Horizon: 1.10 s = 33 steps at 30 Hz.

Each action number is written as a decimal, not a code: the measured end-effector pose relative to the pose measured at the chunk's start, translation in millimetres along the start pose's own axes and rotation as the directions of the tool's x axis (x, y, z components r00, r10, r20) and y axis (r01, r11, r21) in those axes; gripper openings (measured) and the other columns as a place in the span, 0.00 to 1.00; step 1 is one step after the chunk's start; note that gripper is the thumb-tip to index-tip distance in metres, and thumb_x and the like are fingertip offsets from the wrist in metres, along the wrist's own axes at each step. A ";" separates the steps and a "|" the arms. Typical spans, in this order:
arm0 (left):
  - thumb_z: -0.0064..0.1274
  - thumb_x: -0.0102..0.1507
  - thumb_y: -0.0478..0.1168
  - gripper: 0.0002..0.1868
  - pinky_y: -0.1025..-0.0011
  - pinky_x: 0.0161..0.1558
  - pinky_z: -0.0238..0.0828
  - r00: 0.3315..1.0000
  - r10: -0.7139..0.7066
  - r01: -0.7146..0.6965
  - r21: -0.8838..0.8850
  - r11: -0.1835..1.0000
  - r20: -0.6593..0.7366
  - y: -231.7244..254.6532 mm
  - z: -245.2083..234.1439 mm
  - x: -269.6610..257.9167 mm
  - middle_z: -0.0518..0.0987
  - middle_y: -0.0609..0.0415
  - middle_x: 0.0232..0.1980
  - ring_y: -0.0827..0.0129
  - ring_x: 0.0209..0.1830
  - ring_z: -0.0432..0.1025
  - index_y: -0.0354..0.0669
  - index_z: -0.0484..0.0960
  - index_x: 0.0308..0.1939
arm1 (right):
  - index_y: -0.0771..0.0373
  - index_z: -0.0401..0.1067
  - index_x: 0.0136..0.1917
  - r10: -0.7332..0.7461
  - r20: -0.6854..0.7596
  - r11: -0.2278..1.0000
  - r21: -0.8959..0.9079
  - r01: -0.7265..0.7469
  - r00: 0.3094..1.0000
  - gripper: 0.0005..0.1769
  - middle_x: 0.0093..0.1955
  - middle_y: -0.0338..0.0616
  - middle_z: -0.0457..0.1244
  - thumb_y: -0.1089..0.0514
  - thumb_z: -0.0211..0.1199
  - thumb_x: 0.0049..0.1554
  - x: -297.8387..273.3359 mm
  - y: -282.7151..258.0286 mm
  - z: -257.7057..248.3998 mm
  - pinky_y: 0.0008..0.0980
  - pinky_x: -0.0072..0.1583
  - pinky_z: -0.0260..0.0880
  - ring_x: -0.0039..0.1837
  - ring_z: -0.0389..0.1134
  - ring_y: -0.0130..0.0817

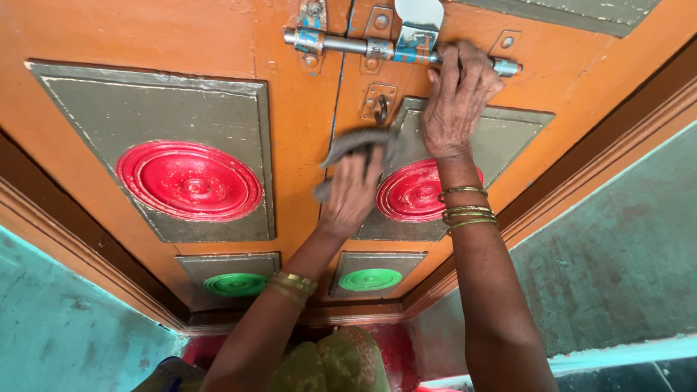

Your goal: The person wipes the surface of a closed orange double door using a grey cloth. They clean around the metal latch, handle, and decorative red and green circular panels.

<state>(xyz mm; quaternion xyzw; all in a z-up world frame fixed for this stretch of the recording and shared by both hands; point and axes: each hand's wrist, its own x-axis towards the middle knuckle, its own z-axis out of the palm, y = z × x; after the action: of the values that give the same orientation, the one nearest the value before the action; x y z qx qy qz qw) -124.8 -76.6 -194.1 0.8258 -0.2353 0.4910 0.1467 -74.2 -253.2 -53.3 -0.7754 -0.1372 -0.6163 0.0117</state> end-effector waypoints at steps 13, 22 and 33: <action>0.51 0.58 0.29 0.39 0.54 0.45 0.70 0.951 -0.266 0.298 -0.241 0.924 0.157 -0.9 -27.5 15.4 0.67 0.35 0.57 0.47 0.45 0.68 0.29 0.60 0.75 | 0.58 0.65 0.73 0.024 0.006 1.000 -0.010 -0.024 1.000 0.21 0.74 0.45 0.54 0.60 0.61 0.69 5.2 -7.0 -3.1 0.49 0.72 0.50 0.75 0.54 0.46; 0.54 0.71 0.41 0.28 0.46 0.59 0.67 0.949 -0.270 0.190 -0.388 0.902 -0.162 12.9 -54.5 77.6 0.63 0.33 0.65 0.39 0.60 0.62 0.44 0.64 0.73 | 0.59 0.63 0.74 0.002 -0.038 1.000 0.002 -0.002 0.999 0.21 0.75 0.44 0.54 0.62 0.60 0.70 3.3 -5.5 -0.5 0.47 0.72 0.51 0.75 0.54 0.44; 0.59 0.53 0.27 0.33 0.58 0.29 0.77 0.990 -0.143 0.138 -0.196 0.971 -0.016 17.6 -39.7 105.4 0.65 0.40 0.49 0.44 0.48 0.69 0.50 0.70 0.61 | 0.60 0.61 0.76 0.017 -0.032 0.999 0.035 -0.016 0.999 0.22 0.75 0.47 0.53 0.65 0.57 0.70 0.0 -13.0 -5.0 0.49 0.72 0.52 0.77 0.53 0.48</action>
<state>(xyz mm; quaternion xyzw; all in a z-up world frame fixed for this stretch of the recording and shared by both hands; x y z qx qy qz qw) -120.7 -98.5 -82.2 0.8148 -0.2208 0.4664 0.2643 -82.0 -241.7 -54.0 -0.7661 -0.1412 -0.6261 0.0322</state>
